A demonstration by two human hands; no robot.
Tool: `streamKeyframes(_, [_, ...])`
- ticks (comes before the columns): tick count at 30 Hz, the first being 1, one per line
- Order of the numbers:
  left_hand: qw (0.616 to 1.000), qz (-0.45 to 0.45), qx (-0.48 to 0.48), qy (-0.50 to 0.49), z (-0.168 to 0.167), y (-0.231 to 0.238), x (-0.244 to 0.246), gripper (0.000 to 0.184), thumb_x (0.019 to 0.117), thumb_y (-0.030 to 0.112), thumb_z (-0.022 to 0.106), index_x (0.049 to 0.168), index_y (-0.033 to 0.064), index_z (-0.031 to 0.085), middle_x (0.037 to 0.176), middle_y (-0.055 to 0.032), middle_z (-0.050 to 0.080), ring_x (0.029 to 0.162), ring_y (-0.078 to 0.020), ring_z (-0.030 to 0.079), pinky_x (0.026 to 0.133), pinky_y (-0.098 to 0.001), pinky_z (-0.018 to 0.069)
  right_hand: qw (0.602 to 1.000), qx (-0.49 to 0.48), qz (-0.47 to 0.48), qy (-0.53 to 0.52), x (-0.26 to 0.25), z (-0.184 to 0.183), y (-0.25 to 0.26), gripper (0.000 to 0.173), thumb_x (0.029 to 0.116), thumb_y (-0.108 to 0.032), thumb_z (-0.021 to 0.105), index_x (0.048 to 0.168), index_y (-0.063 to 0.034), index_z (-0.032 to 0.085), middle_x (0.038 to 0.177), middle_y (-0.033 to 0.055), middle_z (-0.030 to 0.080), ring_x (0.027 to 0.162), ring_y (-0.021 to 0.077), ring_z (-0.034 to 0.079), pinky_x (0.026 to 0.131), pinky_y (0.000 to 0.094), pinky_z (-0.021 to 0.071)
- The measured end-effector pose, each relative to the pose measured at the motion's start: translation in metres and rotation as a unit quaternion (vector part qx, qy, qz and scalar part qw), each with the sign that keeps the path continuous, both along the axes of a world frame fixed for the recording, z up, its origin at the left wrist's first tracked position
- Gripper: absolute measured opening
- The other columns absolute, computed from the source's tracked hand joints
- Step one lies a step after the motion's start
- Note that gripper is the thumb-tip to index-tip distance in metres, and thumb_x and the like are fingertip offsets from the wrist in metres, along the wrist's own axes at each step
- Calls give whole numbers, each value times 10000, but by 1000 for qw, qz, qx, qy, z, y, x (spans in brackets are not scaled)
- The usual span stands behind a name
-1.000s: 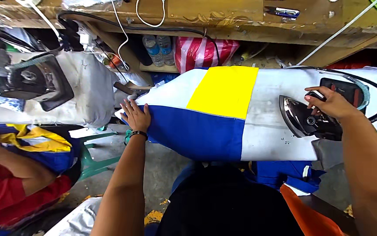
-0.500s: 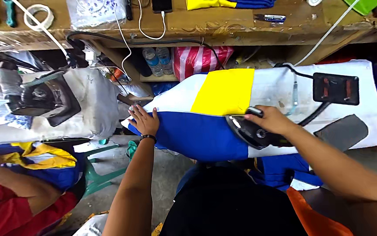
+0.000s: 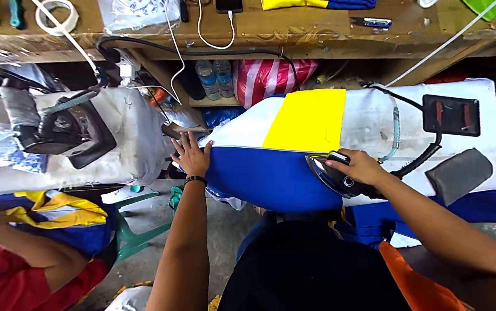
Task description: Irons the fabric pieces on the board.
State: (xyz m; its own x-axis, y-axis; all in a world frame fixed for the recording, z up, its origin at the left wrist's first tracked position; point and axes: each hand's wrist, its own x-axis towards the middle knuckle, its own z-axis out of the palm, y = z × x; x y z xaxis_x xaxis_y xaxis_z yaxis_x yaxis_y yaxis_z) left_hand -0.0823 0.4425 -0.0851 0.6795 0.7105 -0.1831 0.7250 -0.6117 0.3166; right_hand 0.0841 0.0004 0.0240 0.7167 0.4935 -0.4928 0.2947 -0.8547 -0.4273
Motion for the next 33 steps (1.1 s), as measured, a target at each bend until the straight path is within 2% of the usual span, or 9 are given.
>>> streamKeyframes(4, [1000,-6,3,17,-4,6,3,850,1011,677,412,1637,121,265,1719,-145,164,1580,-454,24,1145,-795,68,1000,2,26,-2,-15,8,55,476,986,-539,636,1032,-68,688,786,159,663,743,367,664,648,612,511])
streamKeyframes(7, [1000,-2,-1,21,-3,6,2,836,1014,668,418,1638,131,269,1719,-133,177,1580,-453,21,1144,-796,63,998,-13,45,42,-24,22,123,579,995,-609,570,1110,-50,670,896,197,678,877,406,674,737,637,506])
streamKeyframes(10, [1000,4,-6,19,1,4,2,831,1016,657,432,1639,133,265,1718,-146,168,1579,-458,12,1148,-793,55,998,-11,46,51,-27,25,157,601,996,-636,542,1140,-63,652,914,186,674,897,395,675,737,617,512])
streamKeyframes(15, [1000,14,1,18,0,5,2,830,1004,670,443,1632,148,294,1713,-145,191,1584,-440,26,1162,-779,42,999,-23,29,38,-16,16,112,565,1011,-582,560,1113,-33,647,883,203,663,858,410,668,726,632,506])
streamKeyframes(18, [1000,7,0,15,-3,5,4,826,1008,668,435,1632,146,294,1715,-135,192,1582,-444,30,1154,-788,45,998,4,12,58,-7,12,85,526,1006,-550,596,1063,-30,655,849,184,648,812,371,652,708,606,498])
streamKeyframes(24, [999,-34,31,4,-23,18,-5,857,988,747,354,1627,178,303,1707,-135,219,1561,-489,95,1099,-844,132,995,8,69,65,-33,25,163,619,964,-648,589,1095,-48,671,948,191,687,935,394,682,778,640,523])
streamKeyframes(27, [999,-19,28,24,-21,18,0,844,984,733,394,1628,192,314,1708,-135,217,1568,-475,88,1117,-832,105,994,43,76,64,-44,29,200,593,984,-616,580,1128,-48,670,993,184,701,975,381,691,785,626,531])
streamKeyframes(30, [999,-9,31,38,-17,16,1,823,997,703,398,1629,182,311,1704,-136,230,1574,-458,82,1143,-799,101,993,53,77,74,-41,31,199,551,1017,-567,561,1182,-48,649,1035,170,697,1023,355,684,818,590,533])
streamKeyframes(33, [998,3,35,52,-13,14,1,810,1004,694,385,1630,184,309,1711,-127,210,1582,-433,76,1165,-771,89,994,39,62,80,-32,34,163,551,1027,-555,550,1169,-31,642,1025,183,690,1016,365,681,815,592,528])
